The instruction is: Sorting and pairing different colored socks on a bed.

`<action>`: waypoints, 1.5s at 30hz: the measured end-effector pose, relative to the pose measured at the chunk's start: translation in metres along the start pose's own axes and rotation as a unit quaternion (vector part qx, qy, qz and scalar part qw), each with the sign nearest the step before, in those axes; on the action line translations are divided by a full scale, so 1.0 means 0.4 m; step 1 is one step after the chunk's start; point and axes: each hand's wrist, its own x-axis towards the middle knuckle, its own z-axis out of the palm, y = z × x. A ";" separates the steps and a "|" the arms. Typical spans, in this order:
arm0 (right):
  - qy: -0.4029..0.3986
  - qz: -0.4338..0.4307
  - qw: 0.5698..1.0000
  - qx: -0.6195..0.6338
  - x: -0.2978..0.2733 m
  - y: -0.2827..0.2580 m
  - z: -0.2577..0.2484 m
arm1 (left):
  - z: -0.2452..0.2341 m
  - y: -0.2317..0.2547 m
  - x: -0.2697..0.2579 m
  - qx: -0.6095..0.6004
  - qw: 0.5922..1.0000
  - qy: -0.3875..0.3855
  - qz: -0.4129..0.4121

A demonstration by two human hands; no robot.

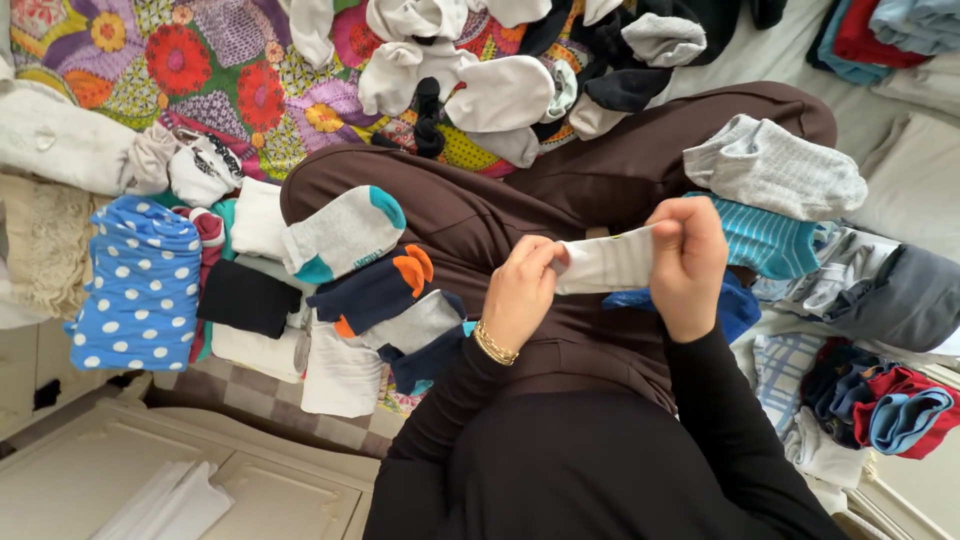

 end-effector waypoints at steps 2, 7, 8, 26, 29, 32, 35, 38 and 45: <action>0.000 -0.086 0.988 -0.129 -0.005 -0.030 0.004 | 0.000 0.008 0.003 0.113 0.992 0.030 0.040; 0.021 -0.195 0.951 -0.240 -0.045 -0.035 -0.019 | -0.015 0.055 0.018 0.254 0.954 0.029 0.159; 0.023 -0.206 0.948 -0.243 -0.050 -0.028 -0.028 | -0.019 0.061 0.022 0.273 0.942 0.015 0.196; 0.219 -0.036 0.931 -0.291 -0.103 0.089 -0.314 | 0.200 0.088 0.066 -0.122 0.968 -0.134 0.171; 0.225 -0.075 0.913 -0.331 -0.014 0.095 -0.333 | 0.276 0.101 0.129 -0.227 0.965 -0.128 0.038; 0.198 -0.067 0.885 -0.417 0.067 0.103 -0.350 | 0.298 0.120 0.174 -0.219 0.969 -0.111 0.003; 0.141 -0.125 0.805 -0.563 0.156 -0.004 -0.326 | 0.263 0.152 0.171 -0.100 0.993 -0.070 0.009; -0.005 -0.248 0.819 -0.517 0.260 -0.114 -0.296 | 0.220 0.088 0.218 0.008 0.995 0.037 0.091; -0.269 -0.419 0.686 -0.530 0.633 0.071 -0.054 | 0.051 0.002 0.487 0.378 0.889 0.237 0.100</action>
